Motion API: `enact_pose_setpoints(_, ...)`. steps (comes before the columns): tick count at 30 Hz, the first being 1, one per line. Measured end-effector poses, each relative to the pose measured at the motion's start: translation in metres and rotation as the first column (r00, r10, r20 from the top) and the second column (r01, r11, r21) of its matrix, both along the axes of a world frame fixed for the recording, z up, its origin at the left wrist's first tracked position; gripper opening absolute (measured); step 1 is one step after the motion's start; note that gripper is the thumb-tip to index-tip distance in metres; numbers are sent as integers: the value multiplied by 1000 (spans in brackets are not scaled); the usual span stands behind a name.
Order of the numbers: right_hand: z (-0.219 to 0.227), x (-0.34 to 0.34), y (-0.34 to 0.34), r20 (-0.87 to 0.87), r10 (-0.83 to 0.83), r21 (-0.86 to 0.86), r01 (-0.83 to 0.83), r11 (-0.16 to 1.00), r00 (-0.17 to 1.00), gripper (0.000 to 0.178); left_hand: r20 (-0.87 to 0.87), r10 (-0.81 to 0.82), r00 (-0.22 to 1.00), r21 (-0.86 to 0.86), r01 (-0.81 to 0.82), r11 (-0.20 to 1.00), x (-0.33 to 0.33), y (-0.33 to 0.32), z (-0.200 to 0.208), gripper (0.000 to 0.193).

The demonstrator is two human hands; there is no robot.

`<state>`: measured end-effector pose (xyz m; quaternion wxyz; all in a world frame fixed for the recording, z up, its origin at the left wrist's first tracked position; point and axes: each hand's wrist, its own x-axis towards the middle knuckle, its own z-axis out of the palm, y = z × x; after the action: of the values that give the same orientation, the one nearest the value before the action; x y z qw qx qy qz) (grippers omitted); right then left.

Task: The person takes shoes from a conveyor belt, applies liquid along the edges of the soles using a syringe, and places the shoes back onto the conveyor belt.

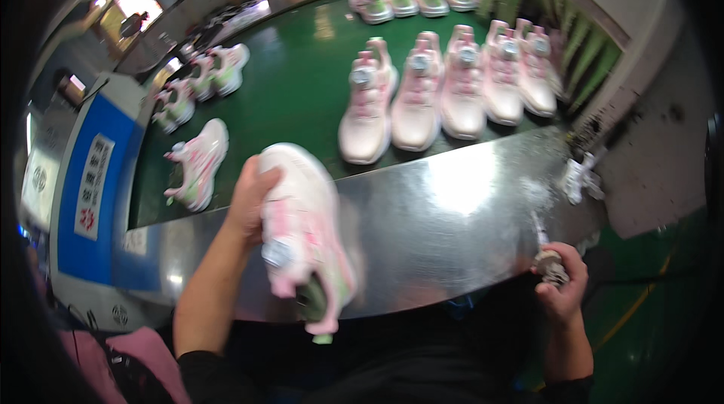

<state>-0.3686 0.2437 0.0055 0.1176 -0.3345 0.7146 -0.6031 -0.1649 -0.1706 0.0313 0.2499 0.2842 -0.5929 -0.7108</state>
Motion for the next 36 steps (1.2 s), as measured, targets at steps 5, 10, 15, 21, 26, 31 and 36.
enact_pose_setpoints(5, 21, 5, -13, 66, 93, -169, -80, 982, 993, 78, -403, -90, 911, 29, 111, 993, -32, 65, 20, 51)
enact_pose_setpoints(10, 59, 9, -60, 175, 476, -514, -332, 791, 862, 80, -488, -90, 868, 251, 239, 938, -26, 75, -5, 67)
enact_pose_setpoints(15, 99, 32, -105, 152, 742, -670, -484, 563, 653, 70, -531, -134, 836, 103, 221, 970, -10, 78, -6, 72)
enact_pose_setpoints(21, 112, 39, -128, 206, 766, -598, -541, 591, 609, 60, -681, -389, 621, -148, 404, 903, -21, 77, -4, 68)
enact_pose_setpoints(26, 116, 47, -136, 163, 780, -547, -603, 581, 604, 61, -750, -367, 551, -84, 472, 878, -20, 86, 4, 63)
enact_pose_setpoints(31, 114, 53, -141, 195, 770, -543, -587, 601, 608, 62, -689, -369, 624, -89, 432, 897, -9, 90, 3, 66)
enact_pose_setpoints(36, 120, 58, -134, 195, 734, -539, -555, 634, 650, 62, -786, -383, 485, -69, 548, 834, -18, 94, 9, 67)
